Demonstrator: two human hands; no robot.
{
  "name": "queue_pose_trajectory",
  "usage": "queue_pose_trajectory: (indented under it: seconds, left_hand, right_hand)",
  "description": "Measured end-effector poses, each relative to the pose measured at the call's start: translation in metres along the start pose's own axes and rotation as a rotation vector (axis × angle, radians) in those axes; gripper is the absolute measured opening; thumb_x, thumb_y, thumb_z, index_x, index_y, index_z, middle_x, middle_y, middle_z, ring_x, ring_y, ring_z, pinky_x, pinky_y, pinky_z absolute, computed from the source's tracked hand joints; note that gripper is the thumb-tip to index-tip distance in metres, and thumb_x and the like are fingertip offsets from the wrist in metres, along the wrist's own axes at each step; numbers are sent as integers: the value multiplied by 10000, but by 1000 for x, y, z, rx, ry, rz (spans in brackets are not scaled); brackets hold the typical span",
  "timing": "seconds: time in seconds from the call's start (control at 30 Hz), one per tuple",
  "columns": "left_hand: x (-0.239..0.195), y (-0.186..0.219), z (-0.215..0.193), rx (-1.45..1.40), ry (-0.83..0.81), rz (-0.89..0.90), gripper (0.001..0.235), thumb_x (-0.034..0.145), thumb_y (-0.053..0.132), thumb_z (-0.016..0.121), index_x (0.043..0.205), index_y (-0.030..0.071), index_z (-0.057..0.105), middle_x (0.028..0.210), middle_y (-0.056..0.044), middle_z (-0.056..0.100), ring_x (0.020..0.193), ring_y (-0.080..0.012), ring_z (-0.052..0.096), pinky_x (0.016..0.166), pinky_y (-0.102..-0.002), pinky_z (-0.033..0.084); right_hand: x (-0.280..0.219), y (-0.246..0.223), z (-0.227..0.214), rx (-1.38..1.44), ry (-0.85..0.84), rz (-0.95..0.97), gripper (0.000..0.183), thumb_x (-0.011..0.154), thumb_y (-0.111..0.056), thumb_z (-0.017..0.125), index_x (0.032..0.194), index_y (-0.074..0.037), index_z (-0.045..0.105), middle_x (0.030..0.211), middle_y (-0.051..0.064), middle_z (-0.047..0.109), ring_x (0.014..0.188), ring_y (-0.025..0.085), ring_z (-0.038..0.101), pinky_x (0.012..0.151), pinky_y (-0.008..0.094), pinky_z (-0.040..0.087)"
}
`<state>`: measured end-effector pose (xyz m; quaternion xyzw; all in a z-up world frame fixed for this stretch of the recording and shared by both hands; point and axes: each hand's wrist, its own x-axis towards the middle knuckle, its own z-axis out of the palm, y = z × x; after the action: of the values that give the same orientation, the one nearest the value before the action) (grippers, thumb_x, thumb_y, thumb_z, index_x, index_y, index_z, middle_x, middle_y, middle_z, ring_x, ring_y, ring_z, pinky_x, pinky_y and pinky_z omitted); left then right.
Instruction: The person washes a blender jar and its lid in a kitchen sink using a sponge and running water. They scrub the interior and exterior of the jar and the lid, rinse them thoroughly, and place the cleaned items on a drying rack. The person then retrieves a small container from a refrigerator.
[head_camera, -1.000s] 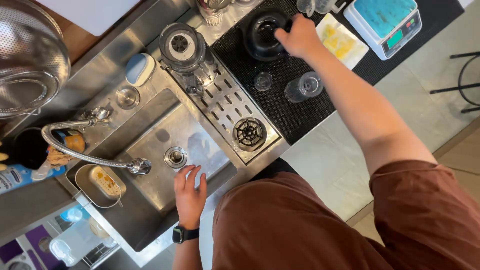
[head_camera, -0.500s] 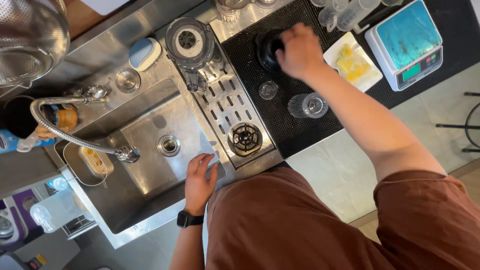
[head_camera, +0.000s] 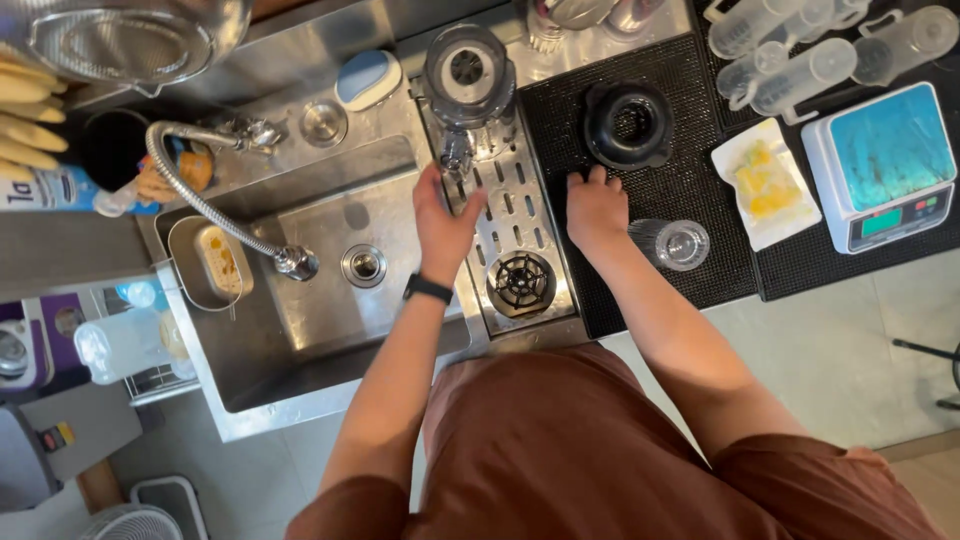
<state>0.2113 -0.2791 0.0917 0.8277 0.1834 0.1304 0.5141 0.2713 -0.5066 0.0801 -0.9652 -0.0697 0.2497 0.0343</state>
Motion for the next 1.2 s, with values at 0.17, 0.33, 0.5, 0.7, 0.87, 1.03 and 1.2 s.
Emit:
queue_pose_trajectory:
  seconds: [0.17,0.33,0.5,0.7,0.87,1.03,1.2]
  left_hand:
    - [42,-20,38,-106,49,-104,476,744,450,942,1022,143,709,918,-85,693,943,-310,718,863,-402,546]
    - [50,7,31,-485,148,-117,242,894,244,843,801,156,637,664,77,622,667,-17,569,667,-185,463]
    - [26,58,-16,-593,274,-64,242,912,170,825,791,145,617,672,100,618,687,14,512,704,-165,448]
    - [-35,92,-98,-1338,105,-585,490,989,669,485,767,235,436,609,210,331,514,4,355,676,-213,452]
    - [-85,28,-99,-2101,168,-1066,331,994,297,709,754,90,614,729,-15,707,672,-158,677,785,-307,519]
    - [-122,-16,-81,-2070,301,-1210,212,983,227,710,853,60,708,900,-123,773,949,-282,746,926,-434,582]
    - [-133,-42,-63,-2092,224,-1189,155,999,167,680,976,22,728,1056,-192,778,1103,-352,717,1006,-484,576]
  right_hand:
    - [-44,-8,-19,299,300,-150,563,791,-205,752,1338,-105,663,1194,189,494,1117,563,586,917,583,559]
    - [-66,-10,-6,495,437,-257,525,746,-142,759,1265,-170,681,1201,160,494,1059,538,635,901,533,588]
    - [-88,-7,-8,636,425,-167,487,726,-113,795,1190,-165,659,1273,180,524,1078,499,658,890,506,600]
    - [-105,-11,-31,801,649,-260,385,789,-59,841,869,-78,465,1251,197,665,1120,430,669,920,450,579]
    - [-91,-14,-24,735,692,-454,409,743,-87,889,982,-99,557,1185,122,655,1078,362,671,867,427,561]
    - [-92,-29,-39,703,653,-506,502,746,-85,911,1157,-39,627,1182,149,605,1072,380,650,865,459,569]
    - [-94,-32,-54,696,531,-450,567,766,-53,890,1255,19,611,1133,223,590,1056,465,628,904,525,536]
